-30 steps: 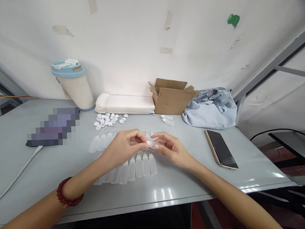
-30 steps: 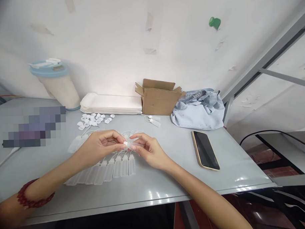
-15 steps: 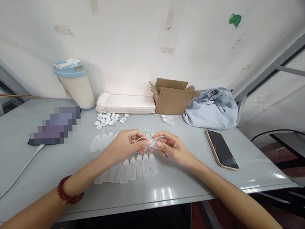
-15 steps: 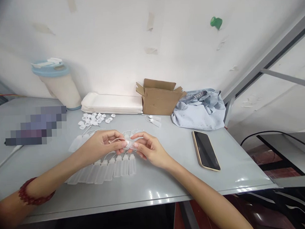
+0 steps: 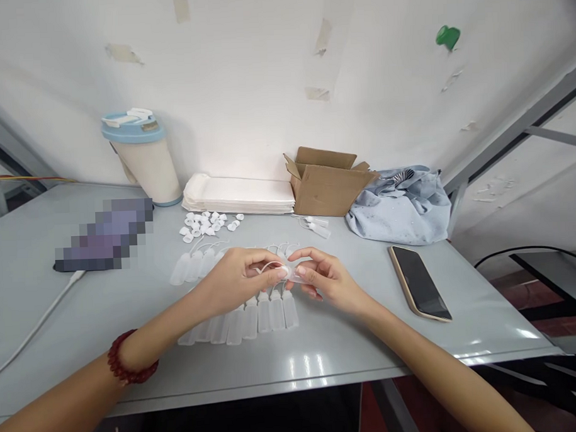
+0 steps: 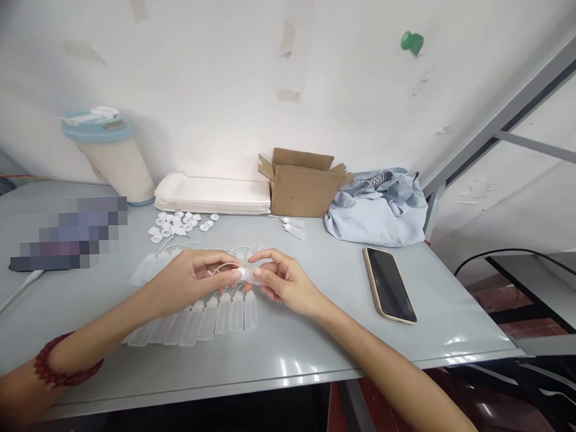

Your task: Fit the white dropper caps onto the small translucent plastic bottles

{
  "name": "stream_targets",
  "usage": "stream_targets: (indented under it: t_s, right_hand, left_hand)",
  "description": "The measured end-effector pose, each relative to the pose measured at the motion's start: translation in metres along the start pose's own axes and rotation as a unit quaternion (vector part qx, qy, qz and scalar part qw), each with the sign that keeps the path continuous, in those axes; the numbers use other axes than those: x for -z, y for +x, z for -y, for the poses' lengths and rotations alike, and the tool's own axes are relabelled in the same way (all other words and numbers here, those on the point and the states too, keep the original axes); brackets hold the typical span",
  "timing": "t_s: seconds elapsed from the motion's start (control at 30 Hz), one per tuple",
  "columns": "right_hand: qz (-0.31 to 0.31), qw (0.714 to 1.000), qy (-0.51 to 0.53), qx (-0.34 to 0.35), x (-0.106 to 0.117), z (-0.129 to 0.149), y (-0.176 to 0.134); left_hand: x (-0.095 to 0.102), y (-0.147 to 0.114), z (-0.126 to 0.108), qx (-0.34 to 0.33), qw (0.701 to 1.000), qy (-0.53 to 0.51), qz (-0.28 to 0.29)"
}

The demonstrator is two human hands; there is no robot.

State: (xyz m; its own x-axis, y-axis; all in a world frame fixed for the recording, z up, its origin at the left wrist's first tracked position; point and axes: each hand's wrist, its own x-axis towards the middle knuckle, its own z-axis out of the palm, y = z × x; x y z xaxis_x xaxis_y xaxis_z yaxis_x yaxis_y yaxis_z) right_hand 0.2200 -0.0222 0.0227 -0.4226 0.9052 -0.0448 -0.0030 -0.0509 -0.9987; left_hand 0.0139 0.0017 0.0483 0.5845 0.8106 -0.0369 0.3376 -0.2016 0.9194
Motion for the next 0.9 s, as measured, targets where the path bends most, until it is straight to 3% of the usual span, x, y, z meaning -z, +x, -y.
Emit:
stream_targets:
  t_s: [0.2, 0.5, 0.63, 0.77, 0.9]
  right_hand:
    - [0.002, 1.000, 0.006, -0.009, -0.0020, 0.0008, -0.0006]
    - [0.007, 1.000, 0.024, -0.018, 0.0019, -0.0028, 0.0016]
    - [0.008, 1.000, 0.024, -0.013, 0.0009, -0.0010, 0.0011]
    - [0.006, 1.000, 0.020, -0.016, 0.0010, -0.0009, 0.0010]
    - [0.008, 1.000, 0.015, -0.018, 0.0023, -0.0023, 0.0015]
  left_hand:
    - [0.0005, 0.0006, -0.0012, 0.042, 0.998, 0.031, 0.032]
    - [-0.0016, -0.0010, -0.0024, -0.053, 0.997, 0.054, 0.006]
    - [-0.0004, -0.0001, -0.0012, -0.012, 0.999, 0.032, 0.030]
    - [-0.0011, 0.0003, 0.0009, 0.025, 0.997, 0.074, 0.020]
    - [-0.0020, 0.0000, 0.0002, -0.031, 0.993, 0.116, 0.021]
